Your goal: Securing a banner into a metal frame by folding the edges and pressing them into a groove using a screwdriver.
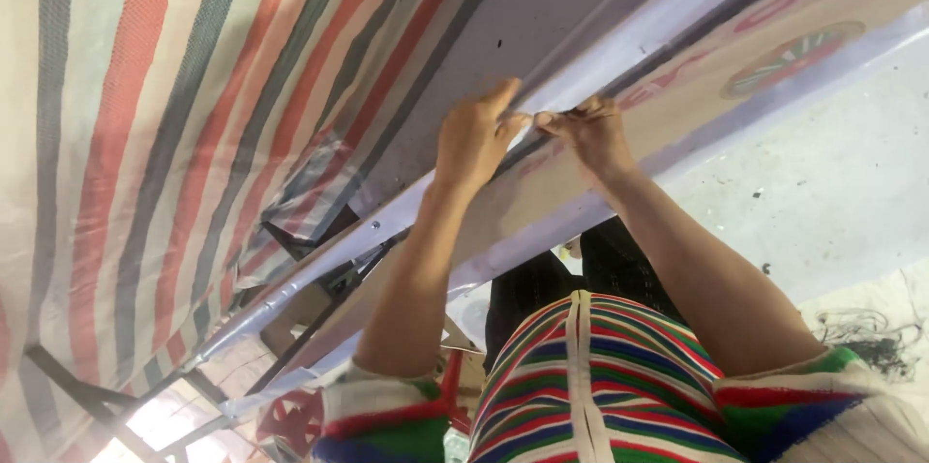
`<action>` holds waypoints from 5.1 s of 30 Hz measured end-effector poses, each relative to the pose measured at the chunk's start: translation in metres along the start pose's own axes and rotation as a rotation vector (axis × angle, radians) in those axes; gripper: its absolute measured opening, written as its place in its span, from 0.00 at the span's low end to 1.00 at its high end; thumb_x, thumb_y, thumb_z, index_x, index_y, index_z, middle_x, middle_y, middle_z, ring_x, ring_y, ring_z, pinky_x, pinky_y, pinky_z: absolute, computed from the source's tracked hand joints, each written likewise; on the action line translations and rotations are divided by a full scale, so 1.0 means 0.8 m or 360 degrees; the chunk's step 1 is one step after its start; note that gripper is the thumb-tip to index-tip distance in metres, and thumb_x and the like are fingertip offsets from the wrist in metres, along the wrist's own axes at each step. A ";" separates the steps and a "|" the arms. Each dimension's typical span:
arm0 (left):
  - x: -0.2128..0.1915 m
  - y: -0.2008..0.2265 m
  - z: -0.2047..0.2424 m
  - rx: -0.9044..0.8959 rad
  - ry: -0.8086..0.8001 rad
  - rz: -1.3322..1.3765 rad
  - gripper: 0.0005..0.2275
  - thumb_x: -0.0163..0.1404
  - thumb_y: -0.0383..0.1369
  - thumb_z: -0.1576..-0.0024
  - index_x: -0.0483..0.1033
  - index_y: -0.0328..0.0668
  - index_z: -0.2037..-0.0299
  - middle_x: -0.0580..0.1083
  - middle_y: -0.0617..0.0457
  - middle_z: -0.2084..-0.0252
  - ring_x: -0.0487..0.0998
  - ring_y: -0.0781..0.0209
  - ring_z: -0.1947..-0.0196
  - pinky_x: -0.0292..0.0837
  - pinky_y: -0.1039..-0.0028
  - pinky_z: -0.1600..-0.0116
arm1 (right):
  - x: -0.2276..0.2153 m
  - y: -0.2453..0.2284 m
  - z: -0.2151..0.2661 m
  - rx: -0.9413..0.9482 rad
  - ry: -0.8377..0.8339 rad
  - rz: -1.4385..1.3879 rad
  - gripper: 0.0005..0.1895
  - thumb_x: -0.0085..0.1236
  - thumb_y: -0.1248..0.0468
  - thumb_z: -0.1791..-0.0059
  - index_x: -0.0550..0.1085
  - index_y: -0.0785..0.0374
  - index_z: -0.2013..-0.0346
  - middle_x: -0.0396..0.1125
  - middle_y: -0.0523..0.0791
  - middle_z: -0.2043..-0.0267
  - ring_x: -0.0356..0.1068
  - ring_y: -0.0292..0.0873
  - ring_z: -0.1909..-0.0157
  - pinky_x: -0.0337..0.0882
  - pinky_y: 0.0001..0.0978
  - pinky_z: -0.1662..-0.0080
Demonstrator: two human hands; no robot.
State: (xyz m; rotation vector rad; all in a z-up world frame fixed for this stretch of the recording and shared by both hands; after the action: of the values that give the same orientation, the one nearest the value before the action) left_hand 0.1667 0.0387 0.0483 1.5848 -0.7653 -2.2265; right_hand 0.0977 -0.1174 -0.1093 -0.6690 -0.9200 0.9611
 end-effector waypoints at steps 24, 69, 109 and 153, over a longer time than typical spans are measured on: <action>0.020 0.023 -0.021 0.0309 -0.0613 -0.0535 0.18 0.58 0.28 0.44 0.75 0.28 0.45 0.80 0.32 0.62 0.83 0.35 0.62 0.82 0.51 0.64 | 0.043 -0.020 0.032 0.0058 0.0342 -0.0136 0.07 0.66 0.68 0.49 0.77 0.69 0.66 0.71 0.47 0.69 0.76 0.42 0.61 0.81 0.35 0.56; 0.063 -0.022 0.005 0.0580 0.0381 -0.0766 0.14 0.55 0.45 0.39 0.77 0.43 0.62 0.78 0.53 0.75 0.78 0.52 0.81 0.71 0.62 0.76 | 0.093 -0.202 0.021 -0.2324 -0.0367 0.2556 0.17 0.45 0.67 0.40 0.71 0.56 0.73 0.66 0.40 0.70 0.62 0.41 0.68 0.70 0.35 0.43; 0.068 -0.013 0.037 0.0032 0.0674 -0.0738 0.15 0.57 0.48 0.46 0.74 0.49 0.60 0.76 0.56 0.72 0.83 0.57 0.66 0.70 0.48 0.37 | 0.065 -0.134 -0.033 -0.1731 -0.0909 0.2720 0.15 0.57 0.43 0.50 0.75 0.47 0.59 0.73 0.34 0.62 0.70 0.36 0.58 0.60 0.35 0.51; -0.025 -0.214 0.326 -0.0703 0.1012 0.0150 0.08 0.61 0.30 0.45 0.85 0.48 0.56 0.83 0.49 0.60 0.83 0.49 0.58 0.78 0.57 0.48 | 0.178 -0.081 0.090 -0.1753 -0.0875 0.2047 0.16 0.54 0.47 0.45 0.78 0.56 0.57 0.75 0.43 0.58 0.73 0.46 0.51 0.68 0.40 0.50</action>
State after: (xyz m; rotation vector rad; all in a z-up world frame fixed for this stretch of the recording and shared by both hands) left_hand -0.0602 0.2526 0.0295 1.8058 -0.1481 -1.5259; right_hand 0.0973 -0.0116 0.0269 -2.1627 -1.5347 1.7929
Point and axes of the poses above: each hand's wrist, its own z-axis away from the middle knuckle, its own x-axis out of the palm, y = z × x, the point moved 6 cm from there along -z, towards the middle knuckle
